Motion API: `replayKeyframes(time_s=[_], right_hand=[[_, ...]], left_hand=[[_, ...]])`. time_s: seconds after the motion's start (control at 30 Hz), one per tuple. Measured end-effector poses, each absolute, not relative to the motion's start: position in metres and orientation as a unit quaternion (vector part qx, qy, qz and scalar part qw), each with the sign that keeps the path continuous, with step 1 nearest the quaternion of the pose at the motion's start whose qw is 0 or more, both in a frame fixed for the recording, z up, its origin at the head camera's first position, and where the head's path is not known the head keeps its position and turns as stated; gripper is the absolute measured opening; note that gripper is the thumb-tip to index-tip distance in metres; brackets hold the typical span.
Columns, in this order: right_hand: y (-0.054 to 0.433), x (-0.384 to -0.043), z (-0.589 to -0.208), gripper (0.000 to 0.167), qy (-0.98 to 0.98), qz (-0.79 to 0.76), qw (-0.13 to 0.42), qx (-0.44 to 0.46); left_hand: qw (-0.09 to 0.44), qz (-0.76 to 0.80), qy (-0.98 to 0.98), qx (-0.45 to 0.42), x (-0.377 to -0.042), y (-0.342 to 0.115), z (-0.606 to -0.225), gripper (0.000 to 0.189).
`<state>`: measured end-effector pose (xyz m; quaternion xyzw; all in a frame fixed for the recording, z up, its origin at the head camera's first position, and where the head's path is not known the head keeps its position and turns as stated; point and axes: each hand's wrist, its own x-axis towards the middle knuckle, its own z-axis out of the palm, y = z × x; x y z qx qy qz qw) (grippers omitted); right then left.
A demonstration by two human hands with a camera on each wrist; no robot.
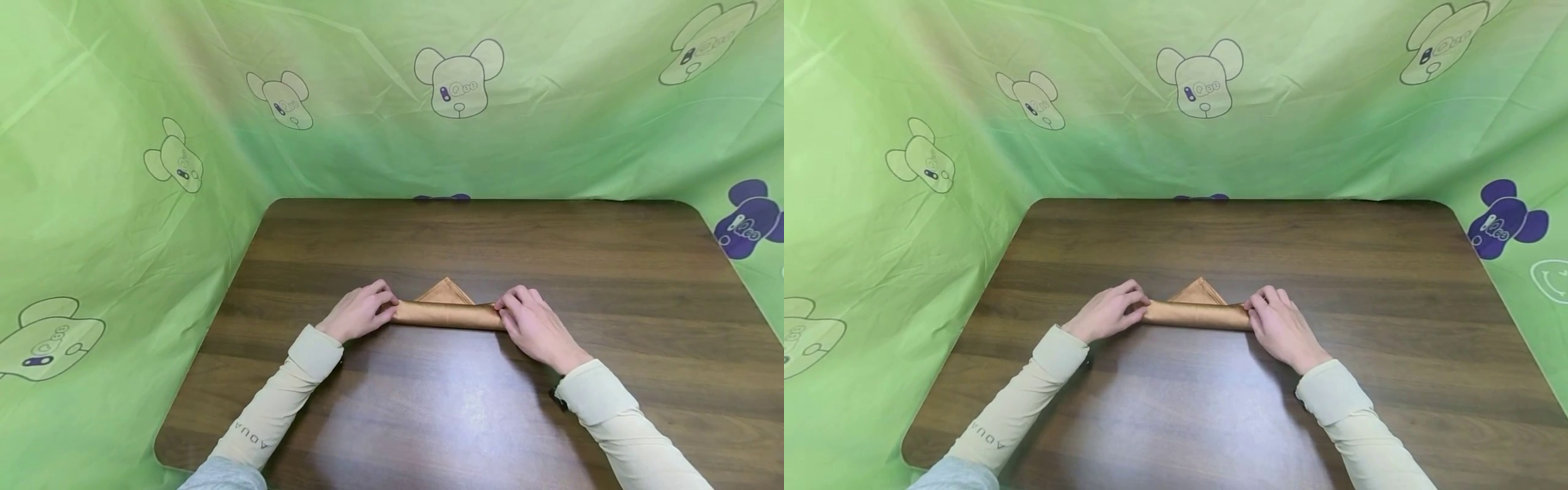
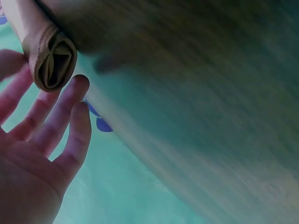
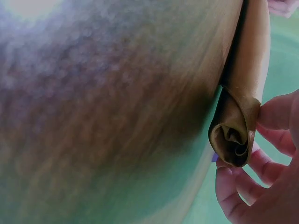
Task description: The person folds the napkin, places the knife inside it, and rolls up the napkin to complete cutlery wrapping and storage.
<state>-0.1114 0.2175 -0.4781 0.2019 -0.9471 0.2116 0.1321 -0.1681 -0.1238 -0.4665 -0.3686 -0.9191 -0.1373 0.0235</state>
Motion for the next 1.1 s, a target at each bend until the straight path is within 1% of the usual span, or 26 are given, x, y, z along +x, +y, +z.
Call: replayKeyframes(time_s=[0.17,0.3,0.43,0.57,0.73,0.93,1.1], right_hand=[[0.217,-0.111,-0.478,0.010,-0.949,0.208,0.131,0.196],[0.217,-0.110,-0.478,0.008,-0.950,0.204,0.135,0.193],[0.217,-0.110,-0.478,0.007,-0.944,0.201,0.157,0.207],[0.217,-0.110,-0.477,0.010,-0.933,0.202,0.174,0.241],[0.216,-0.108,-0.476,0.015,-0.924,0.204,0.166,0.279],[0.217,-0.105,-0.477,0.025,-0.923,0.198,0.156,0.291],[0.218,-0.105,-0.477,0.032,-0.926,0.192,0.150,0.290]], left_hand=[[0.012,-0.127,-0.922,-0.366,-0.167,-0.123,-0.466,0.026],[0.023,-0.102,-0.921,-0.374,-0.167,-0.122,-0.466,0.033],[0.048,-0.076,-0.917,-0.387,-0.164,-0.120,-0.465,0.031],[0.071,-0.057,-0.910,-0.404,-0.161,-0.116,-0.462,0.029],[0.093,-0.029,-0.897,-0.431,-0.156,-0.111,-0.463,0.026],[0.118,-0.015,-0.890,-0.440,-0.153,-0.108,-0.465,0.023],[0.110,-0.011,-0.894,-0.434,-0.152,-0.109,-0.466,0.031]])
